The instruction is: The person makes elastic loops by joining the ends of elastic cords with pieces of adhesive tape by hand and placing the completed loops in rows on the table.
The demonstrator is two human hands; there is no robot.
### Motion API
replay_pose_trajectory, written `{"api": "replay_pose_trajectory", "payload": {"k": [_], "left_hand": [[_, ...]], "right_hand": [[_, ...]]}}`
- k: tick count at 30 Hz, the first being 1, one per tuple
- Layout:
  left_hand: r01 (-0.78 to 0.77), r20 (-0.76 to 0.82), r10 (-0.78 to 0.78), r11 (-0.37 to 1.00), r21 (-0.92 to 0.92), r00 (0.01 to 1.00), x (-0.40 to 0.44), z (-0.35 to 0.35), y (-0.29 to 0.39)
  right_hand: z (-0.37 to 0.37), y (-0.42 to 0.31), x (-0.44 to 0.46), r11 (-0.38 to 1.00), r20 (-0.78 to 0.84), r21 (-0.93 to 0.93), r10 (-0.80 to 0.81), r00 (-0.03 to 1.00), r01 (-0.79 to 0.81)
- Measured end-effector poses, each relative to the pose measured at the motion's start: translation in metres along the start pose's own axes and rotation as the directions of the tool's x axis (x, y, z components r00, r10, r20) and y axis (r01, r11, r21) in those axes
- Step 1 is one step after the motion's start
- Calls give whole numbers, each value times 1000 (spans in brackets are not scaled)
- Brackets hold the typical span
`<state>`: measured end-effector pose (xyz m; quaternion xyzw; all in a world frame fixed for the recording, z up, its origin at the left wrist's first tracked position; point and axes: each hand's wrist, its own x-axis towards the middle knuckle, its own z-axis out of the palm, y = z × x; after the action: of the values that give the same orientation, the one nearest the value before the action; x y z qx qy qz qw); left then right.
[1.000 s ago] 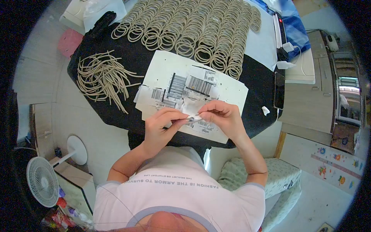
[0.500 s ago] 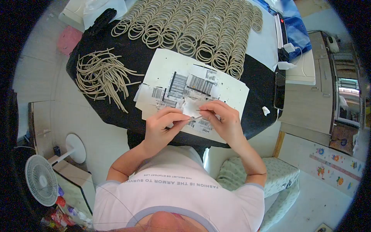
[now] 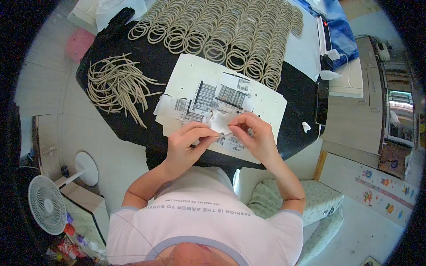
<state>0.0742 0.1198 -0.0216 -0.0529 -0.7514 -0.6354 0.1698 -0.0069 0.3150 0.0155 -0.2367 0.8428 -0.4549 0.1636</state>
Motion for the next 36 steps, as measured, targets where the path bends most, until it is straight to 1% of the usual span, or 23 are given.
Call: {"api": "replay_pose_trajectory", "payload": {"k": [3,6,9,12,15,18,24,33,36], "left_hand": [[-16,0,16,1000,2,1000,0,1,-2],[-8,6,8,1000,0,1000,0,0,-2],[-9,1,9,1000,-3,1000,0,1,-3],[-7,6,7,1000,9,1000,0,1,-3],[-1,12,1,1000,16,1000,0,1,-2],[-5,16,5,1000,21,1000,0,1,-3],[-12,2,12,1000,1,1000,0,1,-3],[-1,22,1,1000,-1,1000,1,0,-2],[18,18,-18,999,-27,1000,1,-1,-1]], "right_hand": [[2,7,0,997,-23,81,15,1000,-13],[0,0,1,999,0,-45,-3,1000,3],[1,-11,1,975,19,-211,-68,998,70],[6,-3,0,885,-8,-380,-293,956,268],[6,-7,1,835,19,-451,-344,939,315],[7,-7,2,806,37,-488,-365,930,335],[7,-7,3,800,60,-499,-351,935,332],[7,-8,3,786,78,-513,-357,931,345],[7,-9,3,790,62,-514,-355,933,335]]}}
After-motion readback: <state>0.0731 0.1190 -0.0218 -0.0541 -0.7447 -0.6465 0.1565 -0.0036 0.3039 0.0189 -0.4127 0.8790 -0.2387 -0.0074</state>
